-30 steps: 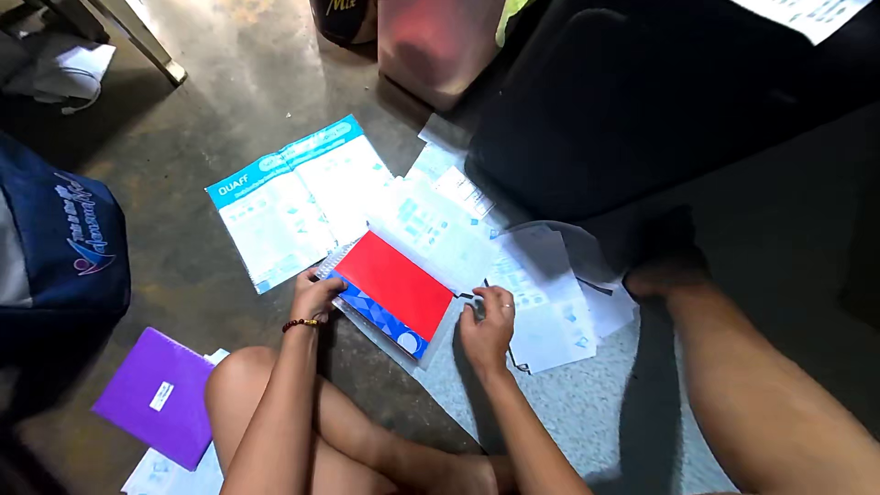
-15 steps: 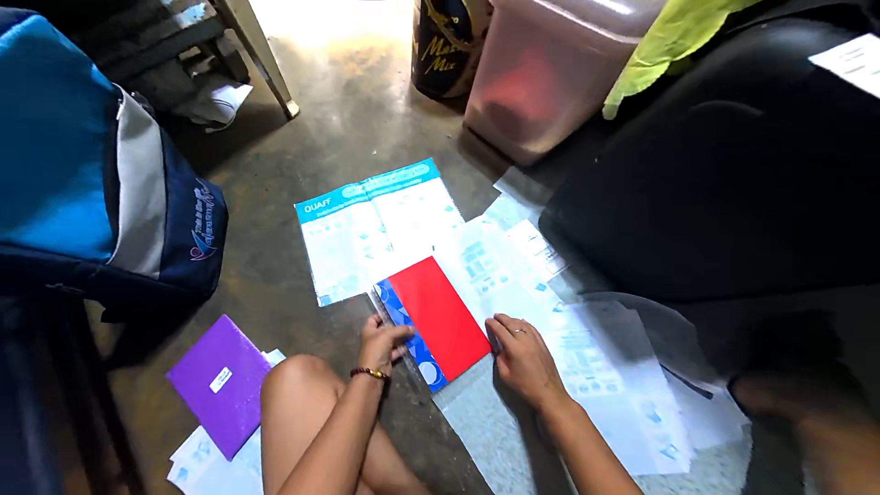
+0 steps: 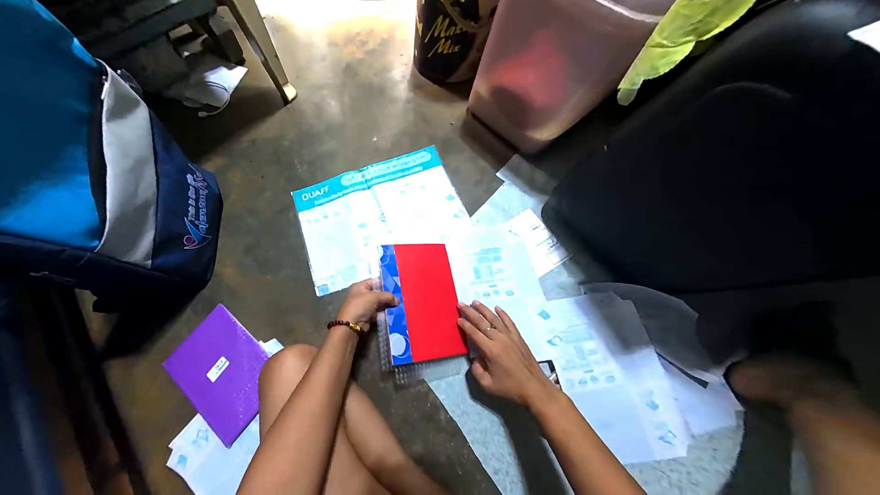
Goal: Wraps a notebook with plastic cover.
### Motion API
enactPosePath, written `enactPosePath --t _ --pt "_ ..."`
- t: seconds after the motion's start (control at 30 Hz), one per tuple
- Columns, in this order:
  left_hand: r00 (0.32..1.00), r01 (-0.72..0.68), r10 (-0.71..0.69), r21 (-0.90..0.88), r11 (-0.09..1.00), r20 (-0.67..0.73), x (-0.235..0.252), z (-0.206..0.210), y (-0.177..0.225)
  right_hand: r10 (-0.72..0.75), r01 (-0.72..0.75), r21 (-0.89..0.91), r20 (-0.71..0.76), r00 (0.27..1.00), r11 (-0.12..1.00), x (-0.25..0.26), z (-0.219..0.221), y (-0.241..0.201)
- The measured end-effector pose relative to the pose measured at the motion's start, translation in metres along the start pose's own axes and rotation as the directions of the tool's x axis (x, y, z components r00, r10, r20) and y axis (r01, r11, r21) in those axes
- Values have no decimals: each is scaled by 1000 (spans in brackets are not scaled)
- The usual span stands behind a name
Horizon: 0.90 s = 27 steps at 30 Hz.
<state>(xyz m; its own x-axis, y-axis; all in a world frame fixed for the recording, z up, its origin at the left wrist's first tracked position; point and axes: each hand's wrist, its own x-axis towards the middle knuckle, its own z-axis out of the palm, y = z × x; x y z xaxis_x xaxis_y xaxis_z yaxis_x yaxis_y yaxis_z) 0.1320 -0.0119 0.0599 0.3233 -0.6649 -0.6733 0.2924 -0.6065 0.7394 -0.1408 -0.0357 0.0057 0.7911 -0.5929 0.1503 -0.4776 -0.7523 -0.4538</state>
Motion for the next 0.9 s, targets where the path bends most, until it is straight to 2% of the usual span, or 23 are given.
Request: enactPosePath --t 0.13,0.23,0.33,0.4,0.47,0.57,0.6,0.67,0.7,0.73,0.8,0.9 --pt "994 20 1 190 982 -107 20 -6 -4 29 -32 70 50 998 997 1 9 -6" --pt "976 -47 96 241 969 -196 33 -11 -22 41 -45 77 51 998 996 0 19 -5" --pt "962 -109 168 264 958 -215 22 -13 -27 17 -18 53 10 1000 998 -3 27 -3" --pt "955 -136 220 366 921 -200 8 -16 -26 -30 31 36 -23 999 999 -3 30 -4" --pt "949 -182 294 568 803 -112 -9 -21 -23 -89 90 29 -47 995 996 -1 31 -5" --pt "908 -364 376 790 493 184 -27 -32 -30 -171 172 7 -70 983 985 3 35 -7" --pt "856 -473 411 795 380 313 -30 -36 -37 -190 191 -1 -76 979 982 4 37 -8" --pt "688 -688 453 708 160 566 -28 -40 -54 -226 226 -12 -88 970 974 6 40 -9" --pt "621 -750 427 656 82 657 -25 -41 -58 -240 240 -15 -89 967 971 8 41 -11" --pt "588 -779 384 627 32 712 -23 -40 -61 -249 249 -15 -86 965 968 9 43 -12" --pt "607 -775 295 632 17 738 -20 -39 -60 -252 252 -16 -74 965 968 10 43 -13" --pt "639 -754 272 656 35 720 -19 -39 -59 -240 240 -6 -57 969 971 13 44 -16"
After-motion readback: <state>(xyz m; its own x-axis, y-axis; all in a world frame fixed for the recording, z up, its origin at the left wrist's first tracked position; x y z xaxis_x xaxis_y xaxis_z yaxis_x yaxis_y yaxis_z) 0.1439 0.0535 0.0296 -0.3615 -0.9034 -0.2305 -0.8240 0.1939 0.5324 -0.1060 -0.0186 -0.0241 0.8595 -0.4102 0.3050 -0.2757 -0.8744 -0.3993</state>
